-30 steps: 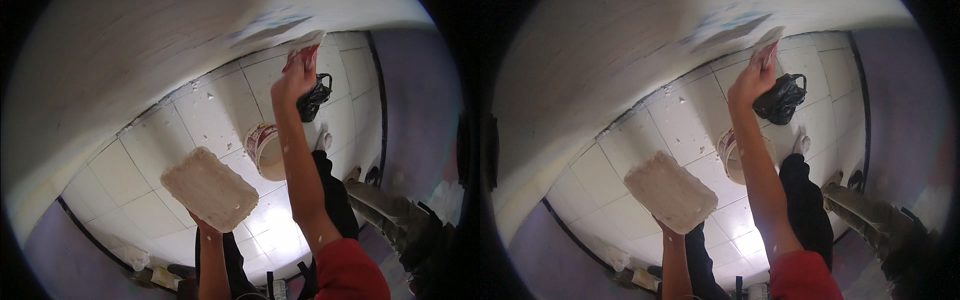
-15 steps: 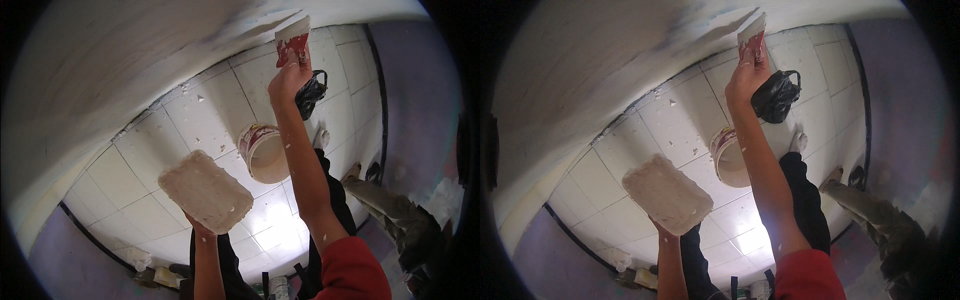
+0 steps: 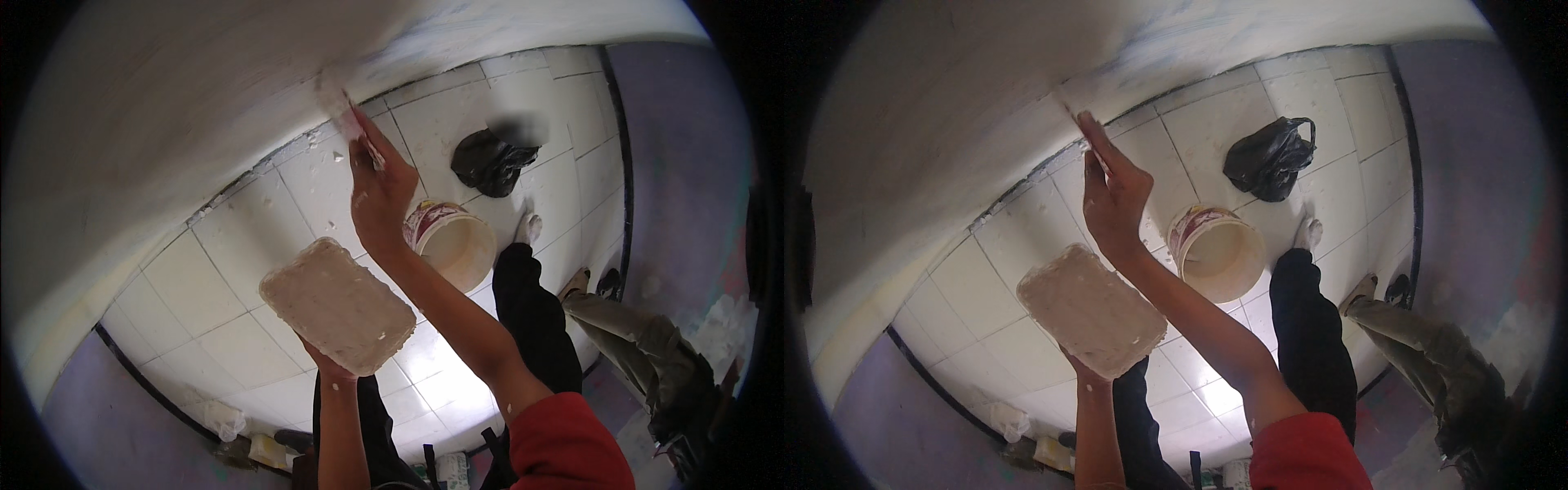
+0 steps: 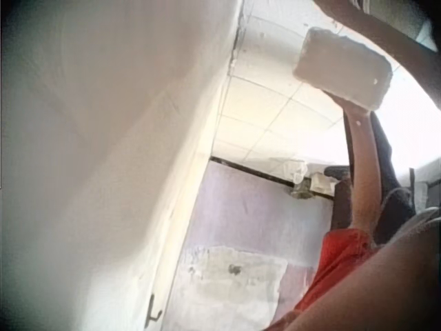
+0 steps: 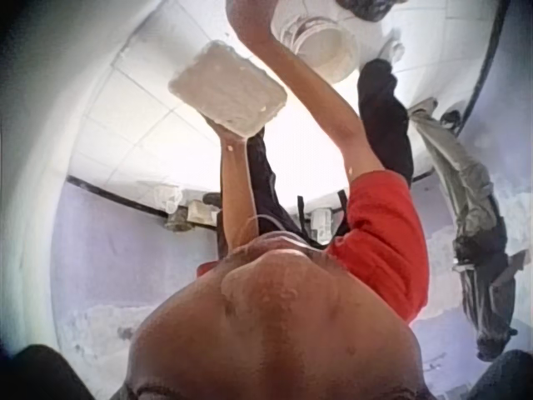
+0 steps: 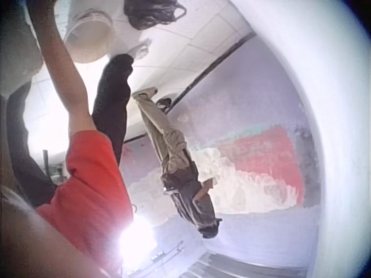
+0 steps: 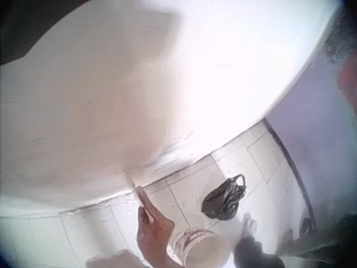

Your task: The person applies white plaster to a ceiling using a trowel and hawk. They repeatedly scoop plaster from the hawk and spread it onto the ceiling surface in smooth strokes.

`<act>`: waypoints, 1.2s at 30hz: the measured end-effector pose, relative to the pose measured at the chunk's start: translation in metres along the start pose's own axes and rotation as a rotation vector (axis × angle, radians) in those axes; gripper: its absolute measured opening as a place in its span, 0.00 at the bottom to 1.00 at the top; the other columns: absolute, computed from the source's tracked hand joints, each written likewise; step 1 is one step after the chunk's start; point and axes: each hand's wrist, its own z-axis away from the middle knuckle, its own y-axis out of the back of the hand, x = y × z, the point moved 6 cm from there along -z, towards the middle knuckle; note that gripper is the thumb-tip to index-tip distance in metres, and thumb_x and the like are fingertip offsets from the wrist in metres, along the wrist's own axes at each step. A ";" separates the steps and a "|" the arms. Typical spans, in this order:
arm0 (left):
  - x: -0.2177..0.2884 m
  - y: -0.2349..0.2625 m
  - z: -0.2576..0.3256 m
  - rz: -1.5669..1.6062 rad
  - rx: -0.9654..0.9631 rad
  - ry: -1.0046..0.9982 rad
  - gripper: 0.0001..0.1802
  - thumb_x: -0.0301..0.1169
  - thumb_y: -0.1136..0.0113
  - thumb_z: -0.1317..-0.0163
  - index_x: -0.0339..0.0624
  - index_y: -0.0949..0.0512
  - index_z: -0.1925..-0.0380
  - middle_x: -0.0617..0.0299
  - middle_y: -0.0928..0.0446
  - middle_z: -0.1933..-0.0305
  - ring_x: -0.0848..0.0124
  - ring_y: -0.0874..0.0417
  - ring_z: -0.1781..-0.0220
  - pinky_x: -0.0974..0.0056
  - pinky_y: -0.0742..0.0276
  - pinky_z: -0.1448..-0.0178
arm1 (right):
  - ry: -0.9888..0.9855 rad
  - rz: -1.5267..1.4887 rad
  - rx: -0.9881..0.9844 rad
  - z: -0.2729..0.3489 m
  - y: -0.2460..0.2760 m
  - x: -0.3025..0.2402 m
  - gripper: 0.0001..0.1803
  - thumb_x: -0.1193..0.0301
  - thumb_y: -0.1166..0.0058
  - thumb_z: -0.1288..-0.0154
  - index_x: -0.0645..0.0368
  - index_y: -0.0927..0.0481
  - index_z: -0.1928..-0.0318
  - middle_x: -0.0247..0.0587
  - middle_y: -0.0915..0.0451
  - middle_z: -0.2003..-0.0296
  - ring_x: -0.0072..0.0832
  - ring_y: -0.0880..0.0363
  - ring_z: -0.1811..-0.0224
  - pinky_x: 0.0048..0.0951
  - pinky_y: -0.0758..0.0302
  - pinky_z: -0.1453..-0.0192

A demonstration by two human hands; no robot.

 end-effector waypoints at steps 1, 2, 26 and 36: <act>0.003 0.000 0.001 -0.034 0.026 -0.025 0.34 0.59 0.61 0.34 0.51 0.41 0.36 0.59 0.34 0.38 0.58 0.29 0.39 0.50 0.26 0.40 | -0.002 -0.053 0.004 0.001 0.008 0.005 0.23 0.85 0.53 0.38 0.60 0.27 0.41 0.48 0.19 0.52 0.26 0.22 0.49 0.25 0.27 0.46; 0.003 -0.002 0.001 -0.004 0.030 -0.024 0.34 0.59 0.61 0.34 0.50 0.41 0.36 0.59 0.33 0.38 0.58 0.29 0.39 0.49 0.26 0.40 | -0.007 -0.100 0.001 -0.002 0.018 0.008 0.23 0.85 0.54 0.38 0.61 0.27 0.41 0.48 0.20 0.52 0.29 0.23 0.46 0.27 0.27 0.44; -0.009 -0.019 0.002 0.084 -0.015 -0.003 0.34 0.56 0.60 0.33 0.46 0.42 0.35 0.54 0.34 0.39 0.55 0.29 0.40 0.47 0.28 0.40 | -0.342 -0.415 0.367 -0.166 0.136 0.080 0.26 0.87 0.58 0.43 0.64 0.30 0.41 0.44 0.22 0.58 0.27 0.22 0.64 0.29 0.20 0.62; 0.000 -0.014 -0.003 0.060 -0.067 -0.009 0.33 0.58 0.63 0.33 0.52 0.43 0.34 0.59 0.36 0.36 0.58 0.32 0.37 0.49 0.30 0.37 | -0.114 -0.313 0.242 -0.051 0.028 0.085 0.24 0.86 0.53 0.38 0.67 0.31 0.40 0.43 0.25 0.48 0.26 0.25 0.49 0.24 0.29 0.43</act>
